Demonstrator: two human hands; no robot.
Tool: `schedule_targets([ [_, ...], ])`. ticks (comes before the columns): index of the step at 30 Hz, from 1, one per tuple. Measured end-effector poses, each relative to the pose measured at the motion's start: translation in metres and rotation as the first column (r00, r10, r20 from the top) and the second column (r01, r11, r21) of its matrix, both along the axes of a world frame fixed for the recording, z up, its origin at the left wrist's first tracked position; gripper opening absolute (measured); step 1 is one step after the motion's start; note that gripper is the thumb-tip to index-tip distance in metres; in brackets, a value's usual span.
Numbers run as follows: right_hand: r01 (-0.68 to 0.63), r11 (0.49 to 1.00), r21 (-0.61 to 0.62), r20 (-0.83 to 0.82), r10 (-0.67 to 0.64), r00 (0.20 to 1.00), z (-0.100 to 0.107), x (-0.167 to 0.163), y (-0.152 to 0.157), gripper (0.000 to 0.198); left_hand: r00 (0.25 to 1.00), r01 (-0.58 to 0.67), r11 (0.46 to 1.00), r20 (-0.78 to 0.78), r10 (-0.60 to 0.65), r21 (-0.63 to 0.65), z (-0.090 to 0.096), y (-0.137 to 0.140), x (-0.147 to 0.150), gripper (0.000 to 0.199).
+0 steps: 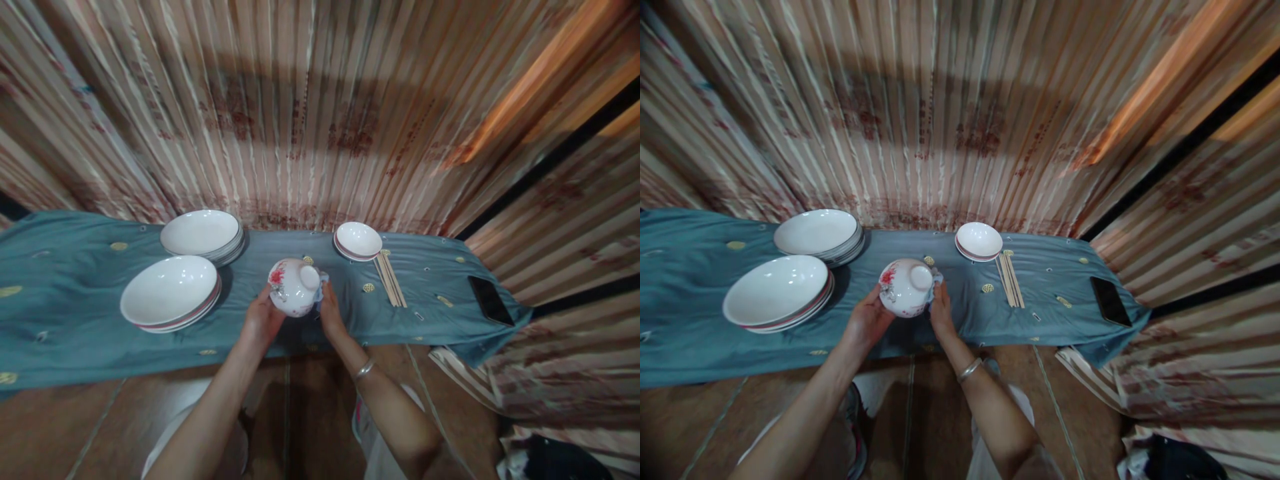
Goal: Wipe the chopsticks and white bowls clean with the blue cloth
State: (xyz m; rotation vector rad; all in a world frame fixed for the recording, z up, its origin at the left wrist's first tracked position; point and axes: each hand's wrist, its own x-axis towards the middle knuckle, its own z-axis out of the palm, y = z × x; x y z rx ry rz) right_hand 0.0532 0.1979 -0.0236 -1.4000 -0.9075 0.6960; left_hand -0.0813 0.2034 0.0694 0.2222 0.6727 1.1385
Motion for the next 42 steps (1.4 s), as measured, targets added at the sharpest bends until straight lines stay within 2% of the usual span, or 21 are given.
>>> schedule_targets([
  [3, -0.039, 0.999, -0.005, 0.085, 0.039, 0.996, 0.004, -0.012, -0.012, 0.061, 0.999, -0.016, 1.0, 0.027, 0.017, -0.025, 0.002, 0.003, 0.0, 0.038],
  [6, -0.043, 0.999, 0.003, 0.151, 0.042, 0.988, 0.007, -0.025, -0.025, 0.06, 0.996, -0.089, 0.989, 0.003, 0.09, -0.116, 0.008, 0.004, 0.001, 0.039],
  [10, -0.084, 0.996, 0.034, 0.336, 0.068, 0.939, 0.009, -0.039, -0.043, 0.059, 0.993, -0.112, 0.982, 0.028, 0.117, -0.154, 0.013, 0.005, 0.0, 0.039],
  [13, -0.134, 0.991, 0.002, 0.492, 0.116, 0.863, 0.012, -0.047, -0.057, 0.061, 0.993, -0.11, 0.985, 0.034, 0.115, -0.131, 0.012, 0.007, -0.002, 0.04],
  [17, -0.19, 0.981, -0.043, 0.617, 0.176, 0.767, 0.019, -0.055, -0.07, 0.066, 0.993, -0.103, 0.988, 0.037, 0.108, -0.117, 0.01, 0.009, -0.003, 0.042],
  [24, -0.321, 0.947, -0.007, 0.784, 0.205, 0.586, 0.032, -0.055, -0.08, 0.067, 0.993, -0.109, 0.987, 0.023, 0.112, -0.118, 0.016, 0.008, 0.0, 0.041],
  [31, -0.376, 0.927, 0.006, 0.891, 0.166, 0.423, 0.039, -0.043, -0.071, 0.062, 0.998, -0.056, 0.995, -0.03, 0.054, -0.088, 0.007, 0.006, 0.002, 0.036],
  [37, -0.371, 0.928, -0.015, 0.96, 0.118, 0.255, 0.049, -0.031, -0.063, 0.052, 0.993, -0.05, 0.998, -0.101, 0.054, 0.048, -0.004, 0.001, 0.004, 0.022],
  [40, -0.38, 0.925, 0.002, 0.974, 0.085, 0.211, 0.054, -0.03, -0.059, 0.048, 0.987, -0.042, 0.994, -0.15, 0.057, 0.098, -0.007, -0.001, 0.005, 0.011],
  [42, -0.39, 0.921, 0.015, 0.979, 0.065, 0.191, 0.057, -0.029, -0.057, 0.047, 0.982, -0.036, 0.996, -0.181, 0.051, 0.086, -0.007, -0.002, 0.006, 0.012],
])
